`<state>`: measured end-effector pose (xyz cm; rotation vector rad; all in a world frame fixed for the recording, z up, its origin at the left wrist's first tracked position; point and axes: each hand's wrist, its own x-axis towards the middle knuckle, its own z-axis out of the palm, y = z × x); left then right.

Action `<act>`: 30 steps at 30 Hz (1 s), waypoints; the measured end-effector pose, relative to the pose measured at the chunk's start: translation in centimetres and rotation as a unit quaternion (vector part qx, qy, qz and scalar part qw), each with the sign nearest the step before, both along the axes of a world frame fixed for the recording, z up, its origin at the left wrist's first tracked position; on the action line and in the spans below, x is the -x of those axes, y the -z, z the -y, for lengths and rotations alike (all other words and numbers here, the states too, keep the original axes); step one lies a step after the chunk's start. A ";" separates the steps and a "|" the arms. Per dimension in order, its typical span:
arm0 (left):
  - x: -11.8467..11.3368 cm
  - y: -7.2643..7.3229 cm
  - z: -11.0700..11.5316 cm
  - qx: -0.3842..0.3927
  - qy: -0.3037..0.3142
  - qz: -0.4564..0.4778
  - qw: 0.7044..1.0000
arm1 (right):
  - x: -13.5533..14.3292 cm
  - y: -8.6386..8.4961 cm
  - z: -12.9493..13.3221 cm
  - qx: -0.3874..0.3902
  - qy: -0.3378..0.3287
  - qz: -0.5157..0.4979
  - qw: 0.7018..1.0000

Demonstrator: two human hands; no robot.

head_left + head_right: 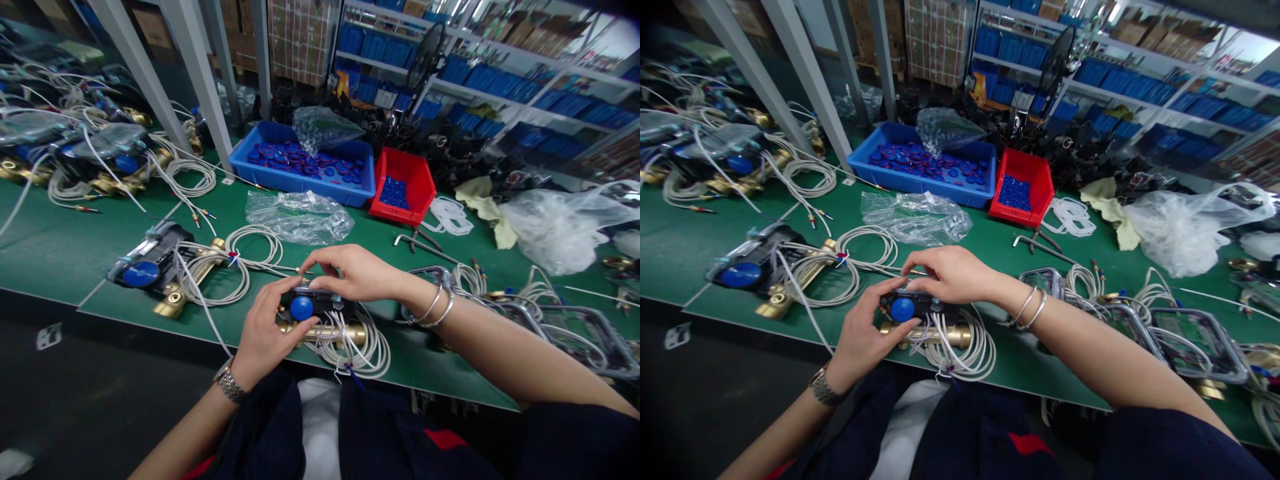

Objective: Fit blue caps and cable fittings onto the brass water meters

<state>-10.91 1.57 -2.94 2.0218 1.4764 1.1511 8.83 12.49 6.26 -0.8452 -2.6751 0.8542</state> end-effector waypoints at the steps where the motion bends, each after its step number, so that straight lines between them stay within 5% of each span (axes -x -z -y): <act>1: 0.0 0.1 0.0 0.001 -0.001 0.005 1.000 | 0.2 0.1 0.0 0.005 0.015 -0.002 1.000; 5: -0.2 0.3 0.1 -0.012 -0.011 0.017 1.000 | 1.0 1.0 0.2 0.000 0.060 -0.028 0.998; 11: -0.5 -0.5 0.3 -0.048 -0.020 0.019 0.998 | 1.7 0.9 0.6 0.018 -0.019 -0.023 0.999; 18: -1.0 -1.6 -0.3 -0.044 -0.058 0.059 0.996 | 1.4 0.5 0.7 0.019 -0.035 -0.047 0.998; 23: -0.3 -2.9 0.0 -0.034 -0.010 0.086 0.996 | -1.5 -0.7 0.4 0.020 0.031 -0.062 0.997; 26: -0.1 -3.4 0.8 0.054 0.058 0.185 0.979 | -3.1 -1.0 0.9 0.072 0.089 -0.120 0.986; 30: -0.5 -4.1 1.8 0.131 0.074 0.220 0.964 | -3.9 -0.8 2.9 0.216 0.167 -0.255 0.927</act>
